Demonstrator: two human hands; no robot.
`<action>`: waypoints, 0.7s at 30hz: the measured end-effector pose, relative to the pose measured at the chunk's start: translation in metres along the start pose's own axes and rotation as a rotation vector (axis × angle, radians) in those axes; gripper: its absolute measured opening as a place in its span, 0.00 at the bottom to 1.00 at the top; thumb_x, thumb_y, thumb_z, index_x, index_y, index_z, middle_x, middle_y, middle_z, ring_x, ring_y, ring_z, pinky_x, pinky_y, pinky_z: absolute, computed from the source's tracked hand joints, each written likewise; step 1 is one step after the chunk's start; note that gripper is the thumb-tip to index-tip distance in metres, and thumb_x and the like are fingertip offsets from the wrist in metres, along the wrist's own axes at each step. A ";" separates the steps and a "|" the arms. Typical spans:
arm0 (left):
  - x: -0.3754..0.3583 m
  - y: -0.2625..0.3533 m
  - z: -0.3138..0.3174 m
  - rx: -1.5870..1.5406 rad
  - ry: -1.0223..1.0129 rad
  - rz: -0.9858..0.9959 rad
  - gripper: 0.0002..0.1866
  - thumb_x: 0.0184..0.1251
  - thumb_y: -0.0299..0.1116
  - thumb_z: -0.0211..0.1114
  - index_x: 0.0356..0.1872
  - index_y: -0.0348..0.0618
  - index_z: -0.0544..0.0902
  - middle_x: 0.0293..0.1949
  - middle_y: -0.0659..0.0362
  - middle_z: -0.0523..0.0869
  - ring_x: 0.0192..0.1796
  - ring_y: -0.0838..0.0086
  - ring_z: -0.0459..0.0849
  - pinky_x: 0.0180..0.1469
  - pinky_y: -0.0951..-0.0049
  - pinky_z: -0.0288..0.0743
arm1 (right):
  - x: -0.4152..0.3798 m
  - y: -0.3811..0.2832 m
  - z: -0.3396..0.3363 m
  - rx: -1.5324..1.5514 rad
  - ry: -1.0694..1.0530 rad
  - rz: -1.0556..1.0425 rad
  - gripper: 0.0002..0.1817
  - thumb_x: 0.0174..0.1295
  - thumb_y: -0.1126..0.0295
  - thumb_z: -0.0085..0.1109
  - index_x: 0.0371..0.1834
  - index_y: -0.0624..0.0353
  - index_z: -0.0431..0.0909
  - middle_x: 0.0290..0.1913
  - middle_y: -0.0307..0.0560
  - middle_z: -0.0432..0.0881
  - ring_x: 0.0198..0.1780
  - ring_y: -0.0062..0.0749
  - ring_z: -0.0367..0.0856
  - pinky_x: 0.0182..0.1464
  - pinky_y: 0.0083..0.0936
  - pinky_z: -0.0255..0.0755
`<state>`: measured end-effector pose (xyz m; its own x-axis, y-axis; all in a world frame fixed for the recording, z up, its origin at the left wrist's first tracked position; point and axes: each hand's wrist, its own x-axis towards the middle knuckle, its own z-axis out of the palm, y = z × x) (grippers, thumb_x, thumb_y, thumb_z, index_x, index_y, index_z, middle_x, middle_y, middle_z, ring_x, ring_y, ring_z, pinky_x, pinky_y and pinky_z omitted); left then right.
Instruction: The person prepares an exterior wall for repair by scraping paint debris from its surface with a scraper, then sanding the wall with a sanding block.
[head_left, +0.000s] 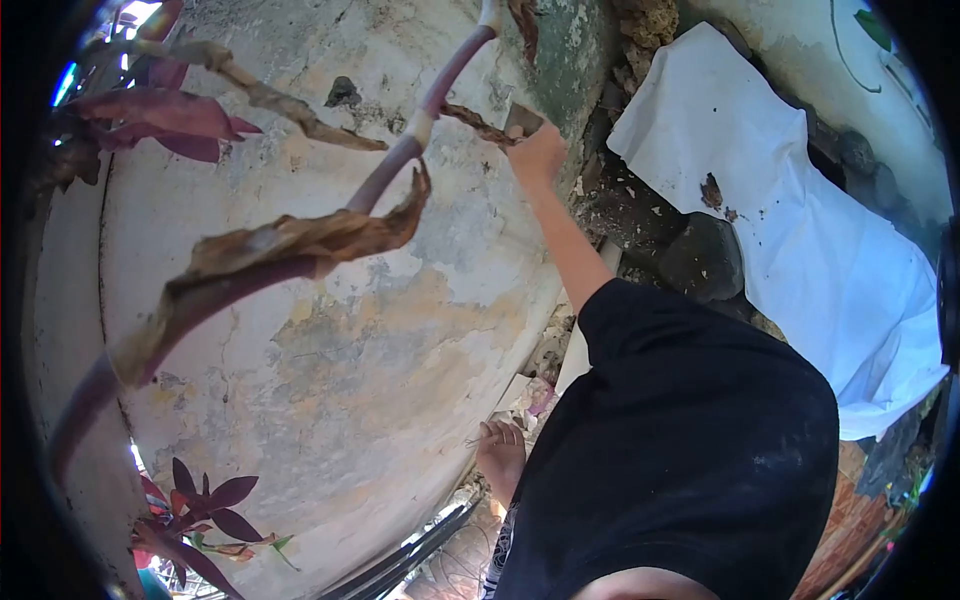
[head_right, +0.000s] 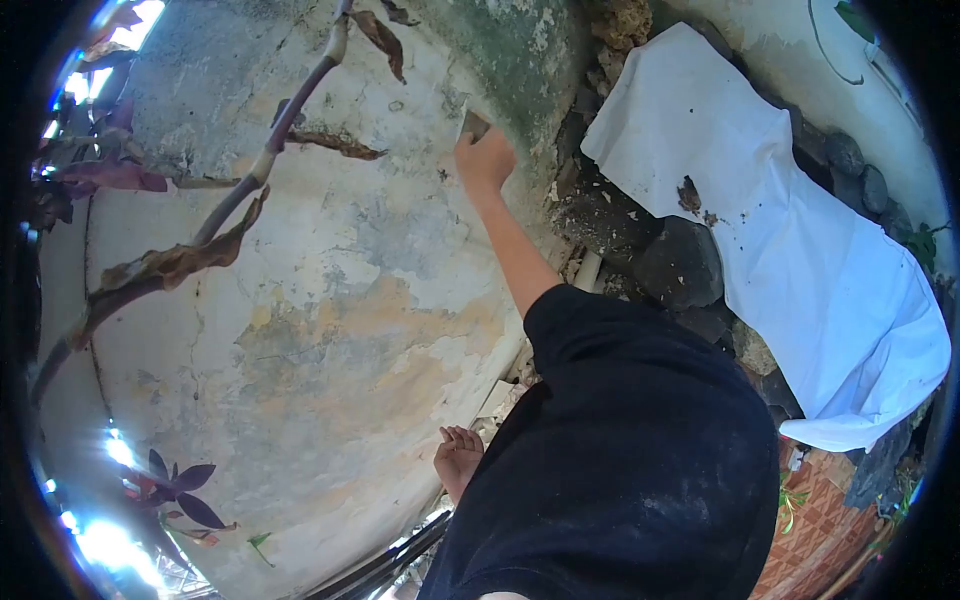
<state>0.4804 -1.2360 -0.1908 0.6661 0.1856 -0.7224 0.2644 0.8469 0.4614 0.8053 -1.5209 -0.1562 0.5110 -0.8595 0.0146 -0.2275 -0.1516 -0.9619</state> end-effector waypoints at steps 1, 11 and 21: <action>0.001 0.002 0.000 -0.015 -0.006 -0.004 0.20 0.43 0.17 0.53 0.42 0.47 0.74 0.35 0.63 0.78 0.42 0.72 0.76 0.51 0.68 0.69 | 0.002 0.005 0.005 0.035 0.030 -0.067 0.13 0.48 0.67 0.56 0.31 0.67 0.78 0.28 0.60 0.79 0.33 0.53 0.79 0.35 0.43 0.72; 0.025 0.014 0.030 0.026 -0.052 -0.040 0.18 0.45 0.18 0.53 0.39 0.48 0.77 0.34 0.65 0.80 0.42 0.73 0.77 0.51 0.68 0.70 | -0.026 0.009 0.039 -0.078 0.186 -0.422 0.25 0.47 0.68 0.57 0.54 0.51 0.73 0.42 0.50 0.78 0.32 0.43 0.80 0.32 0.34 0.74; 0.034 0.011 0.020 0.023 -0.055 -0.114 0.19 0.43 0.16 0.53 0.39 0.47 0.78 0.34 0.63 0.80 0.42 0.73 0.77 0.51 0.68 0.70 | 0.044 0.052 0.010 0.063 0.011 -0.208 0.22 0.50 0.67 0.57 0.52 0.47 0.75 0.39 0.52 0.81 0.38 0.50 0.79 0.41 0.39 0.73</action>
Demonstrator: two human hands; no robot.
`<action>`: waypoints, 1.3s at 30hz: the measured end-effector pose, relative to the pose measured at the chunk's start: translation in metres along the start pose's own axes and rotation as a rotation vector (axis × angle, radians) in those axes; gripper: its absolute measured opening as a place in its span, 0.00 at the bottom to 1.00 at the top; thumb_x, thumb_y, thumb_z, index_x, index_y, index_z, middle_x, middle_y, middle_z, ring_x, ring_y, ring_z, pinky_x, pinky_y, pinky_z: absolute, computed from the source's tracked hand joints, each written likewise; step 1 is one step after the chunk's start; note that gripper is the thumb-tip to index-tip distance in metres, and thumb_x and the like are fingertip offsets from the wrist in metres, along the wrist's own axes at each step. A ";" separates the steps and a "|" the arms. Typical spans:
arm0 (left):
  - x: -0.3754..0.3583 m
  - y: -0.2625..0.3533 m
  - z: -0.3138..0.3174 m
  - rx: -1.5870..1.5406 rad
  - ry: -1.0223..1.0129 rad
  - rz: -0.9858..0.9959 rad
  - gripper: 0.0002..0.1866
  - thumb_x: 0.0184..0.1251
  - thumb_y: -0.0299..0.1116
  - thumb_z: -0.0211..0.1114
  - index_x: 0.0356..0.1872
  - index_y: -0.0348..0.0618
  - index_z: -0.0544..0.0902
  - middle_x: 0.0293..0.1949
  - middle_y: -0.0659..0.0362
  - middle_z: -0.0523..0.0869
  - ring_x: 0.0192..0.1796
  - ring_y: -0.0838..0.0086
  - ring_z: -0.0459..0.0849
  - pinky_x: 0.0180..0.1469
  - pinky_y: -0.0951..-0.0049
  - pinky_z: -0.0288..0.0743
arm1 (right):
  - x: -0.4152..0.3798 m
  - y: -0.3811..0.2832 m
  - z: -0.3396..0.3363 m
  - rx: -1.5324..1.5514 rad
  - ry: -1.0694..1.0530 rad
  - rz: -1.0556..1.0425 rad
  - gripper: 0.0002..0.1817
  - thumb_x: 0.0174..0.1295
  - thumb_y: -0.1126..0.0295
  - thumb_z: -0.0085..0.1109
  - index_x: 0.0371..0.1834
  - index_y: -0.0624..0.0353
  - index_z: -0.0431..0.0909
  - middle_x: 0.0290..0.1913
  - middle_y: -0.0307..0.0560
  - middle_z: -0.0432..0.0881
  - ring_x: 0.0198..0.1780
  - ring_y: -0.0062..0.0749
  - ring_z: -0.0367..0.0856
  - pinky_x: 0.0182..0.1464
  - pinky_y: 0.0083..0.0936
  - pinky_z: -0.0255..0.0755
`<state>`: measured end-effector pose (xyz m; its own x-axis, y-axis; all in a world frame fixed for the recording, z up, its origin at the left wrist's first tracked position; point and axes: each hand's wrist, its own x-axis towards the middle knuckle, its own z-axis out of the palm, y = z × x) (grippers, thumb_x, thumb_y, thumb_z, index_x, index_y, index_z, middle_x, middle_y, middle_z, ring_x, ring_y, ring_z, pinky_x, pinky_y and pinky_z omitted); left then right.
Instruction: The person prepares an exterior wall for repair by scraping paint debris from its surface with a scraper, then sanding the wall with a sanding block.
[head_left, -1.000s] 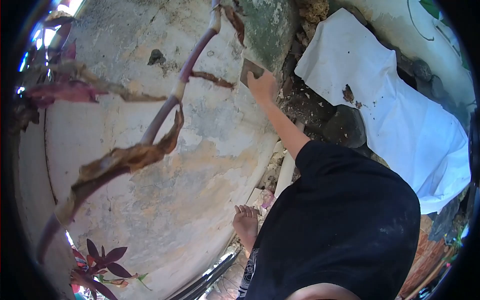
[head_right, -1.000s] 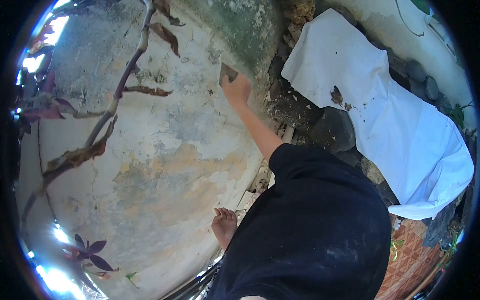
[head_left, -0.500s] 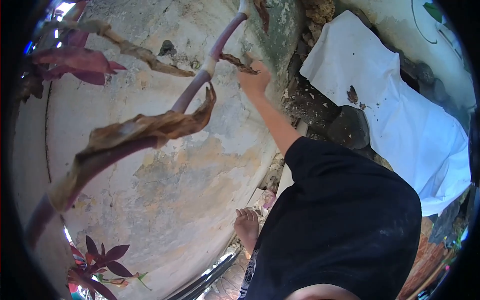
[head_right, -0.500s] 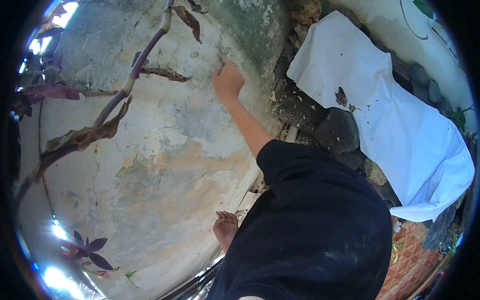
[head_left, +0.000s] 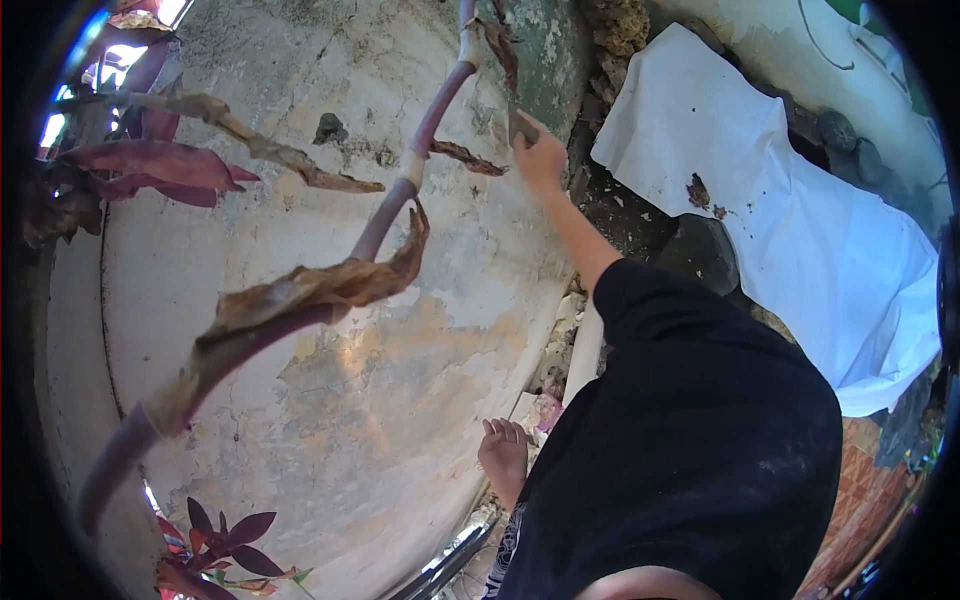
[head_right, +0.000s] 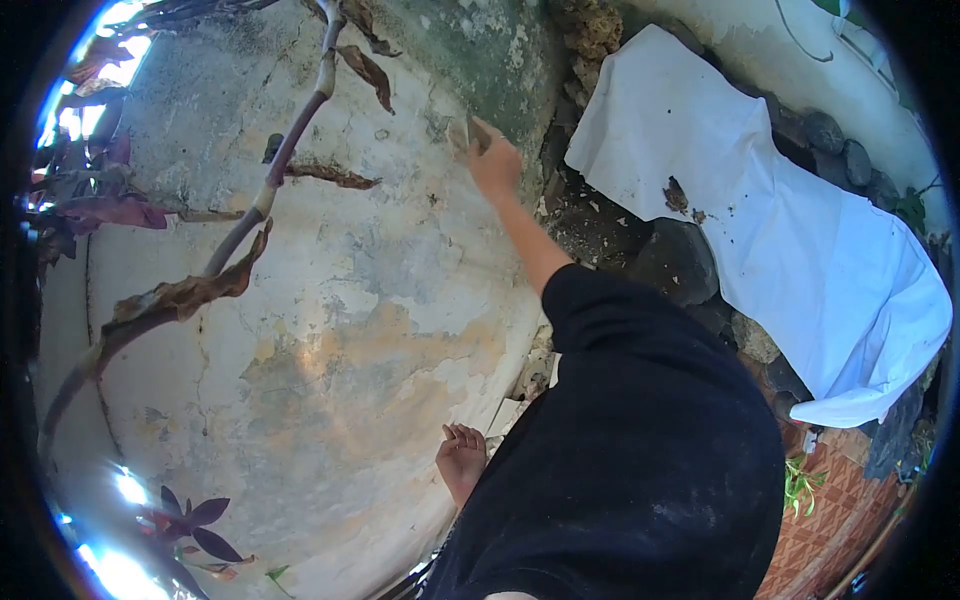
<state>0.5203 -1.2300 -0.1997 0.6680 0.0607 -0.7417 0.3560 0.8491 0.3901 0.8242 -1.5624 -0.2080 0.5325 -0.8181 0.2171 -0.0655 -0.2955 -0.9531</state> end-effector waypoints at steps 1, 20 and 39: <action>0.000 -0.001 0.002 0.003 -0.006 -0.007 0.19 0.43 0.16 0.53 0.39 0.47 0.78 0.34 0.63 0.80 0.42 0.73 0.77 0.51 0.68 0.70 | 0.002 0.009 -0.008 -0.004 0.008 -0.003 0.22 0.50 0.67 0.57 0.52 0.47 0.75 0.39 0.52 0.81 0.38 0.50 0.79 0.41 0.39 0.73; -0.021 0.004 0.015 0.307 -0.134 -0.036 0.23 0.44 0.18 0.52 0.46 0.47 0.72 0.36 0.62 0.77 0.44 0.72 0.75 0.53 0.66 0.69 | -0.068 -0.037 -0.042 0.393 0.068 0.146 0.15 0.54 0.68 0.55 0.45 0.59 0.78 0.39 0.57 0.81 0.43 0.44 0.80 0.45 0.34 0.71; 0.008 -0.035 0.093 0.173 -0.106 0.013 0.20 0.45 0.17 0.52 0.43 0.45 0.72 0.36 0.61 0.77 0.43 0.72 0.75 0.52 0.69 0.68 | -0.025 -0.076 0.038 -0.150 0.039 -0.040 0.30 0.45 0.72 0.58 0.55 0.69 0.67 0.45 0.60 0.75 0.32 0.44 0.81 0.32 0.32 0.75</action>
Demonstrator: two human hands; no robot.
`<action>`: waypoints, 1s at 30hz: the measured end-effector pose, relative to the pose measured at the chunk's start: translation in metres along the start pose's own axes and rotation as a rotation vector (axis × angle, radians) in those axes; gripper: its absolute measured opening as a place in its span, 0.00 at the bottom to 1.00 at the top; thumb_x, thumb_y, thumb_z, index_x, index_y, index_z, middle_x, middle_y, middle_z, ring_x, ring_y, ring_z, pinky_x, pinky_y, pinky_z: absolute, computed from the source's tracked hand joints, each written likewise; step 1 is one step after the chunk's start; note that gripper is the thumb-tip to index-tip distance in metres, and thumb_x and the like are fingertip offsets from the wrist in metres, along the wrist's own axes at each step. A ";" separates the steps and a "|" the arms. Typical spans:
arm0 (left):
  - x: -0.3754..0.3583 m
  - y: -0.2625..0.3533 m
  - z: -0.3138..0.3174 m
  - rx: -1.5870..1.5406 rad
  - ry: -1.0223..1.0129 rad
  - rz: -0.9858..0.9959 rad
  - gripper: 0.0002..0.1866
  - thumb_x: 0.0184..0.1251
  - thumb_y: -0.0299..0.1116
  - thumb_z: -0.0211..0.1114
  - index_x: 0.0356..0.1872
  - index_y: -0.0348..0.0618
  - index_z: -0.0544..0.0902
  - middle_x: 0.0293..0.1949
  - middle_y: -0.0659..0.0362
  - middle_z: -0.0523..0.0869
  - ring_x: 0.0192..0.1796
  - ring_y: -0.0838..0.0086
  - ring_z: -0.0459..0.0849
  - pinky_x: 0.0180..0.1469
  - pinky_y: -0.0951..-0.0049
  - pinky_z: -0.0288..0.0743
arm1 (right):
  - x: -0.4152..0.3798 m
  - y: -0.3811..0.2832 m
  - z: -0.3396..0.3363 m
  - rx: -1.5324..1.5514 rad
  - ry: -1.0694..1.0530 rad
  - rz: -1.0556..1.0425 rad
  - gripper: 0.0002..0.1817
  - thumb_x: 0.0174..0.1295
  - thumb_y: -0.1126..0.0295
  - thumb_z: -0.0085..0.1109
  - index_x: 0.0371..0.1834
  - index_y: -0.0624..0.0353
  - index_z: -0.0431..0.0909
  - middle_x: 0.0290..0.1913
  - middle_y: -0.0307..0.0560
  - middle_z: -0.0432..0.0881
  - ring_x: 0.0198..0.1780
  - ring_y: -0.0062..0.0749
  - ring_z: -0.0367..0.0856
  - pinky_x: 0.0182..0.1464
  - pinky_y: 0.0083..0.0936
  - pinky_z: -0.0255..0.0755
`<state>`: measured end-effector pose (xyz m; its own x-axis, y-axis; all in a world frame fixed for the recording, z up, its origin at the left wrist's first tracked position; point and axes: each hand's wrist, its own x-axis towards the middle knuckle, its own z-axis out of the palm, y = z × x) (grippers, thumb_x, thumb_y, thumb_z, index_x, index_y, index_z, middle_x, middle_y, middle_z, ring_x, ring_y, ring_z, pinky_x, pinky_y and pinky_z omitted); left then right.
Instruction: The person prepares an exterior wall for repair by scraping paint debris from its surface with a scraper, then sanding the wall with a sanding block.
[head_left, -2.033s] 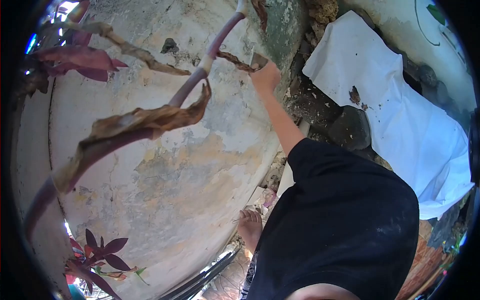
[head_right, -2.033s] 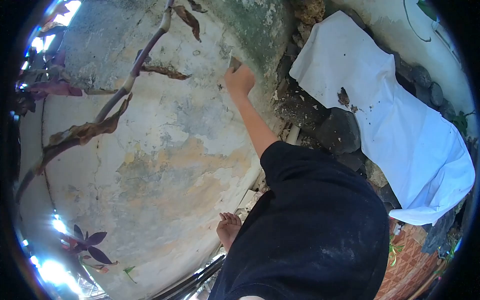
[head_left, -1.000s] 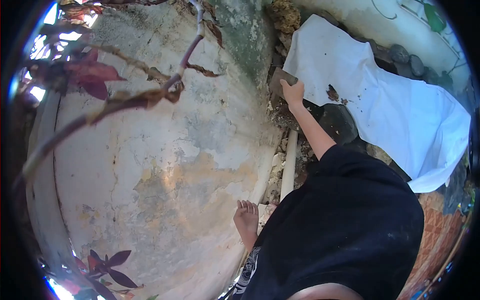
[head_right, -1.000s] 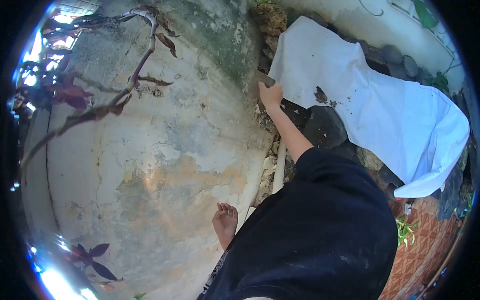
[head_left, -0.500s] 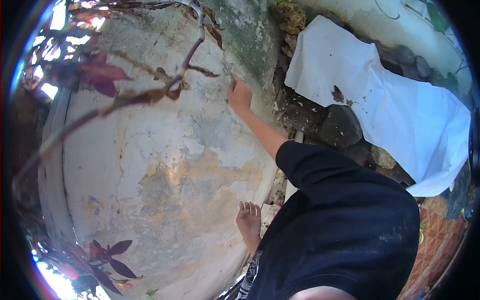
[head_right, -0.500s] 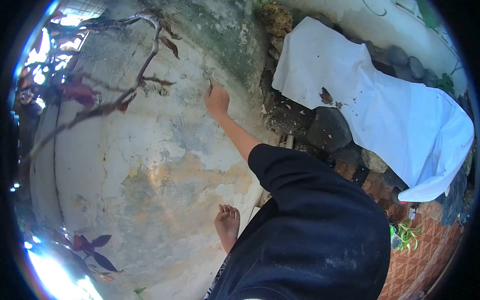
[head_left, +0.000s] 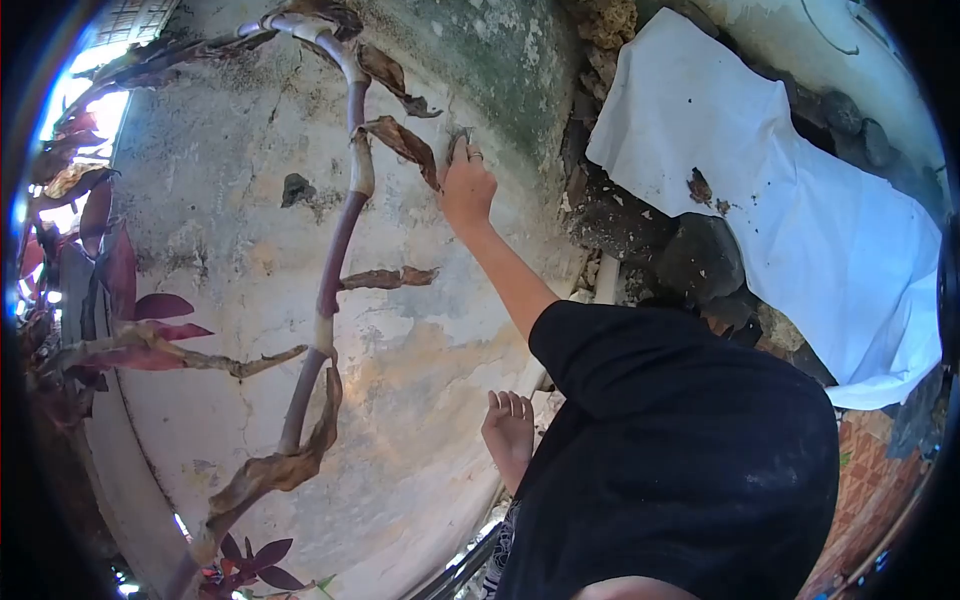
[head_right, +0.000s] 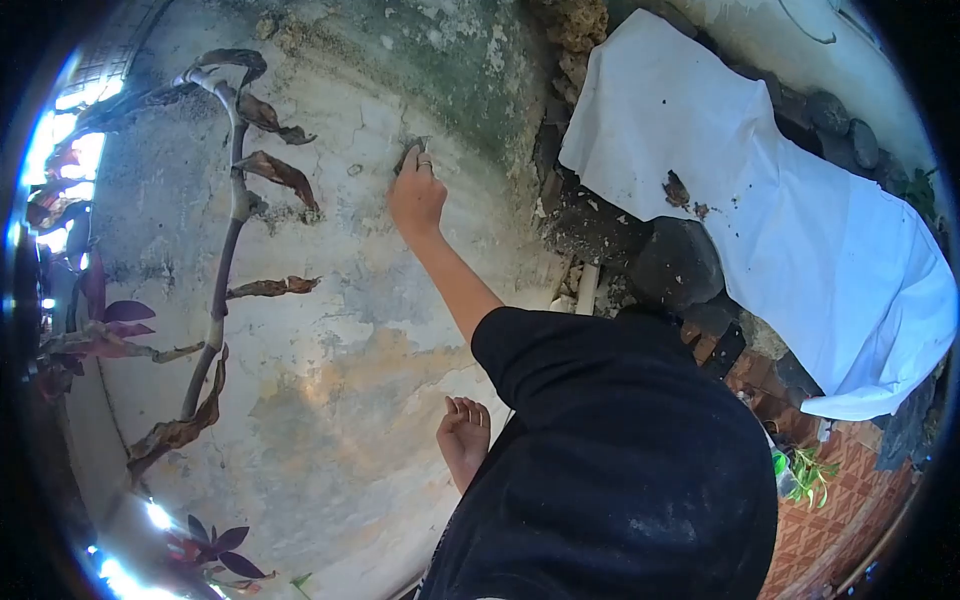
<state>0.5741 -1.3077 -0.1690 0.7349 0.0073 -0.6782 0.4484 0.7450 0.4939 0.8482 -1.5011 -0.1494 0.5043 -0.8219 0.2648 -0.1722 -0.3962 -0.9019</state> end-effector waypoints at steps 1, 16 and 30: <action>-0.001 0.002 0.000 -0.004 -0.002 0.020 0.19 0.45 0.17 0.52 0.42 0.45 0.73 0.35 0.61 0.77 0.43 0.72 0.75 0.52 0.69 0.69 | 0.000 0.000 0.000 0.007 0.001 -0.022 0.30 0.44 0.73 0.58 0.56 0.70 0.67 0.46 0.59 0.75 0.32 0.44 0.81 0.32 0.32 0.75; -0.009 -0.003 -0.025 -0.014 0.047 -0.034 0.17 0.46 0.17 0.52 0.40 0.47 0.76 0.34 0.62 0.79 0.43 0.72 0.76 0.52 0.68 0.69 | -0.005 0.064 -0.002 0.065 0.128 -0.340 0.26 0.46 0.70 0.59 0.54 0.53 0.72 0.45 0.47 0.77 0.37 0.40 0.80 0.33 0.32 0.75; 0.027 0.002 0.012 0.018 0.074 -0.059 0.19 0.45 0.16 0.51 0.41 0.45 0.74 0.33 0.62 0.78 0.41 0.72 0.76 0.51 0.69 0.69 | 0.127 0.076 -0.021 0.026 -0.032 0.228 0.14 0.52 0.70 0.54 0.43 0.56 0.79 0.35 0.49 0.80 0.37 0.47 0.80 0.36 0.38 0.74</action>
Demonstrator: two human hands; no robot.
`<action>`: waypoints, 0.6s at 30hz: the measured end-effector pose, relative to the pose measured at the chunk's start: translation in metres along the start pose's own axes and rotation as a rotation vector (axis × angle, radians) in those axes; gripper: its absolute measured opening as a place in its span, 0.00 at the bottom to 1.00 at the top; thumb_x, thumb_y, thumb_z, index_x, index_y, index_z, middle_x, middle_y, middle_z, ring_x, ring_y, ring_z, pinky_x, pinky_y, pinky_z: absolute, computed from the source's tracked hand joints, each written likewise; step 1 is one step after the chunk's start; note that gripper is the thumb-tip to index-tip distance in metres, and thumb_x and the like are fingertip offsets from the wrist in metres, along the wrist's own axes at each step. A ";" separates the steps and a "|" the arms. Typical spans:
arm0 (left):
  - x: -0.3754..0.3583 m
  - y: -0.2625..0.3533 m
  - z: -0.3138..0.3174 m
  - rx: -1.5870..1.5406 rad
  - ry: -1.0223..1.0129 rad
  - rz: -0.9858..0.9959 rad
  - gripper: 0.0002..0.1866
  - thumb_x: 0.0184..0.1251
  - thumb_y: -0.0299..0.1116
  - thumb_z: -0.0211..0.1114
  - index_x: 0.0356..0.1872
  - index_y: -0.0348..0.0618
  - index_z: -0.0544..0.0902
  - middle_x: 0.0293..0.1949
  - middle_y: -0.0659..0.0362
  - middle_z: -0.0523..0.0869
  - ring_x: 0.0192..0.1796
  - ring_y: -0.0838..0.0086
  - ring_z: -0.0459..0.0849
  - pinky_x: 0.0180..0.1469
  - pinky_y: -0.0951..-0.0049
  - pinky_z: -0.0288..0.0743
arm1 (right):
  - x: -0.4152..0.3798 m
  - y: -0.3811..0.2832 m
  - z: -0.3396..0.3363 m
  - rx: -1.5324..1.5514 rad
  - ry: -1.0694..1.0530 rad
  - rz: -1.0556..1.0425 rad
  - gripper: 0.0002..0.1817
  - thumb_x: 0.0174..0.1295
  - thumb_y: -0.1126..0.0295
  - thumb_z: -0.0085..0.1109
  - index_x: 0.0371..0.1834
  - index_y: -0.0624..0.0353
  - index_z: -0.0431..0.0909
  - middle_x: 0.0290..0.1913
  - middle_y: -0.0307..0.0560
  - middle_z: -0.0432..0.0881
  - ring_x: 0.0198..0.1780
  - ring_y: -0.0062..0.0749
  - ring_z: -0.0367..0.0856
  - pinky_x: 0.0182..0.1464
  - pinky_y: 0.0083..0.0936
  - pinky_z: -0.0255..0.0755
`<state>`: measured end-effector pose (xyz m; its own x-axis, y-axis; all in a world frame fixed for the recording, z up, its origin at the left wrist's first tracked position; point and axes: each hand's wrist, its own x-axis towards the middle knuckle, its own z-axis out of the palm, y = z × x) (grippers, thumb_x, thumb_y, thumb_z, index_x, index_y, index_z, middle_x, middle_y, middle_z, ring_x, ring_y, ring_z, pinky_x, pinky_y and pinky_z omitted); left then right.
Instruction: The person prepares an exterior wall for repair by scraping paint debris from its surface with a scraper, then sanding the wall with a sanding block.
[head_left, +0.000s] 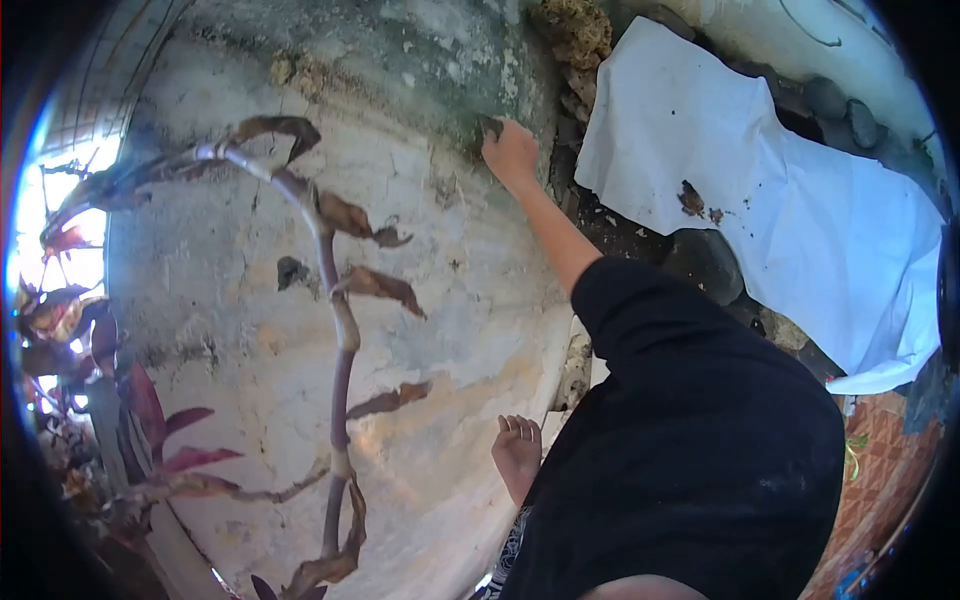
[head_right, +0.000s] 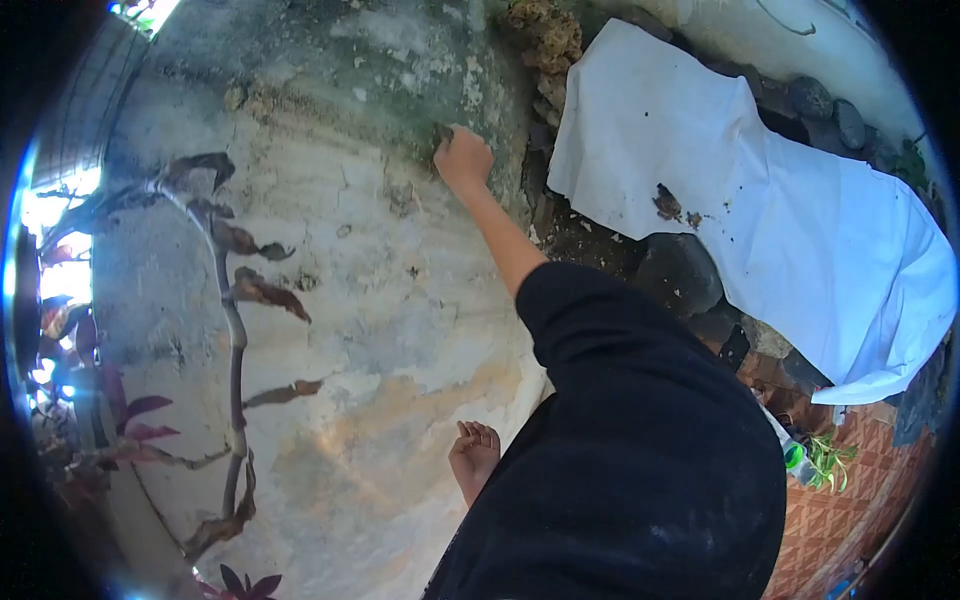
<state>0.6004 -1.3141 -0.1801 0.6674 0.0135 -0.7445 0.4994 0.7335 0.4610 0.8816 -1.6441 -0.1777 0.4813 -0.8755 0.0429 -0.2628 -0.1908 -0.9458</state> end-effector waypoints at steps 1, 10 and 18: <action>0.003 -0.001 0.008 0.034 -0.009 -0.012 0.19 0.45 0.16 0.51 0.42 0.45 0.73 0.33 0.62 0.77 0.41 0.72 0.75 0.51 0.69 0.69 | -0.007 0.005 -0.005 0.102 0.022 -0.081 0.13 0.54 0.71 0.53 0.42 0.55 0.79 0.36 0.49 0.81 0.38 0.45 0.80 0.36 0.36 0.74; 0.004 -0.002 0.027 0.089 0.002 -0.005 0.22 0.46 0.16 0.51 0.46 0.45 0.70 0.38 0.61 0.75 0.43 0.72 0.74 0.53 0.67 0.68 | -0.123 -0.015 -0.016 0.471 -0.007 -0.438 0.23 0.46 0.86 0.54 0.47 0.53 0.76 0.45 0.46 0.78 0.42 0.43 0.78 0.40 0.29 0.73; -0.011 -0.008 0.012 0.065 0.098 0.017 0.21 0.46 0.17 0.51 0.45 0.46 0.71 0.36 0.62 0.76 0.43 0.72 0.74 0.52 0.68 0.68 | -0.131 -0.028 0.003 0.382 0.058 -0.436 0.32 0.37 0.85 0.58 0.52 0.51 0.73 0.49 0.44 0.75 0.43 0.44 0.77 0.40 0.31 0.74</action>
<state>0.5958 -1.3279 -0.1702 0.6207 0.0947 -0.7783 0.5250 0.6872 0.5022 0.8286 -1.5226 -0.1577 0.4283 -0.7766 0.4621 0.2749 -0.3752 -0.8853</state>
